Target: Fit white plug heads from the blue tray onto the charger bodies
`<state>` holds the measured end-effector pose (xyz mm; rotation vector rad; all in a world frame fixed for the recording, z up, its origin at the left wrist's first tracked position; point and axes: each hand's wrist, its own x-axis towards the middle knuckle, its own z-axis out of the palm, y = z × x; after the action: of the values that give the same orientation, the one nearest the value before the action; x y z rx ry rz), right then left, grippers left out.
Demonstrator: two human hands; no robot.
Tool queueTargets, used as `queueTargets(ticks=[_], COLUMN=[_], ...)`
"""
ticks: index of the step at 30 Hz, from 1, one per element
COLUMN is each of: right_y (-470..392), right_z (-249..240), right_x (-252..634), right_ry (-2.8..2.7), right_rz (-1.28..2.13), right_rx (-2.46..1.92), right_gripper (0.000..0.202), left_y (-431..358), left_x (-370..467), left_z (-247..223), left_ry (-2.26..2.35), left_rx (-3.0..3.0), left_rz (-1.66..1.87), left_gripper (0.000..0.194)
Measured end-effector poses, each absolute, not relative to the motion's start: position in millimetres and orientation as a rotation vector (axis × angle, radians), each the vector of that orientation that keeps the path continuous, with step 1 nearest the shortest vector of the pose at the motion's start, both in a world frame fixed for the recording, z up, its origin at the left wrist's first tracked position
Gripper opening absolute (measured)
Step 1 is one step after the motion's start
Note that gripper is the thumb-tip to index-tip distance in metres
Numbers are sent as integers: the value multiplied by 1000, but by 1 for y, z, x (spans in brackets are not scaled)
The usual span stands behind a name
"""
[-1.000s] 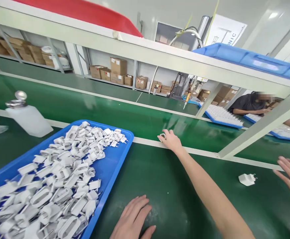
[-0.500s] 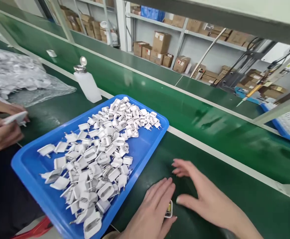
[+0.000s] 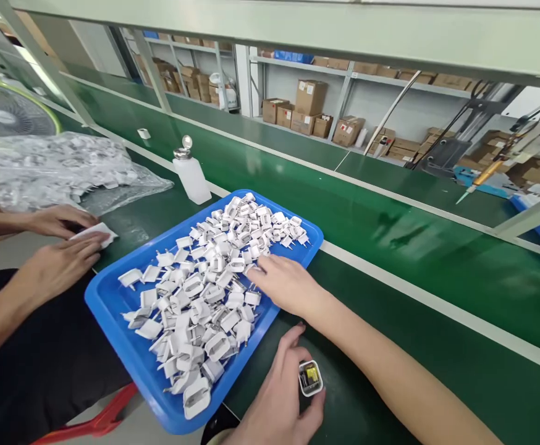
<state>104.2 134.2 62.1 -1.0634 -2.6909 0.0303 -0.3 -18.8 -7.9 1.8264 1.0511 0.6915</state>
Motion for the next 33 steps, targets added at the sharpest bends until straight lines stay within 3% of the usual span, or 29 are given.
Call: queueTargets(ticks=[2, 7, 12, 18, 22, 28, 33], right_y=[110, 19, -38, -42, -41, -45, -48], right_z=[65, 65, 38, 6, 3, 21, 37], right_x=[138, 204, 223, 236, 238, 233, 228], right_ry=[-2557, -1737, -1523, -1201, -1160, -1549, -1805], right_rz=[143, 810, 978, 1170, 1195, 908, 676], right_rx=[-1174, -1286, -1356, -1210, -1188, -1247, -1293], right_gripper=[21, 12, 12, 11, 12, 16, 30], left_y=[-20, -14, -12, -13, -17, -18, -13], left_x=[0, 12, 37, 39, 30, 27, 31], left_z=[-6, 2, 6, 6, 1, 6, 9], left_ry=[1061, 1068, 1025, 1022, 1051, 1018, 990], left_rx=[1804, 1829, 1952, 1876, 1954, 2083, 2075], left_rz=[697, 678, 658, 776, 714, 794, 805], left_gripper=[29, 27, 20, 43, 51, 17, 16])
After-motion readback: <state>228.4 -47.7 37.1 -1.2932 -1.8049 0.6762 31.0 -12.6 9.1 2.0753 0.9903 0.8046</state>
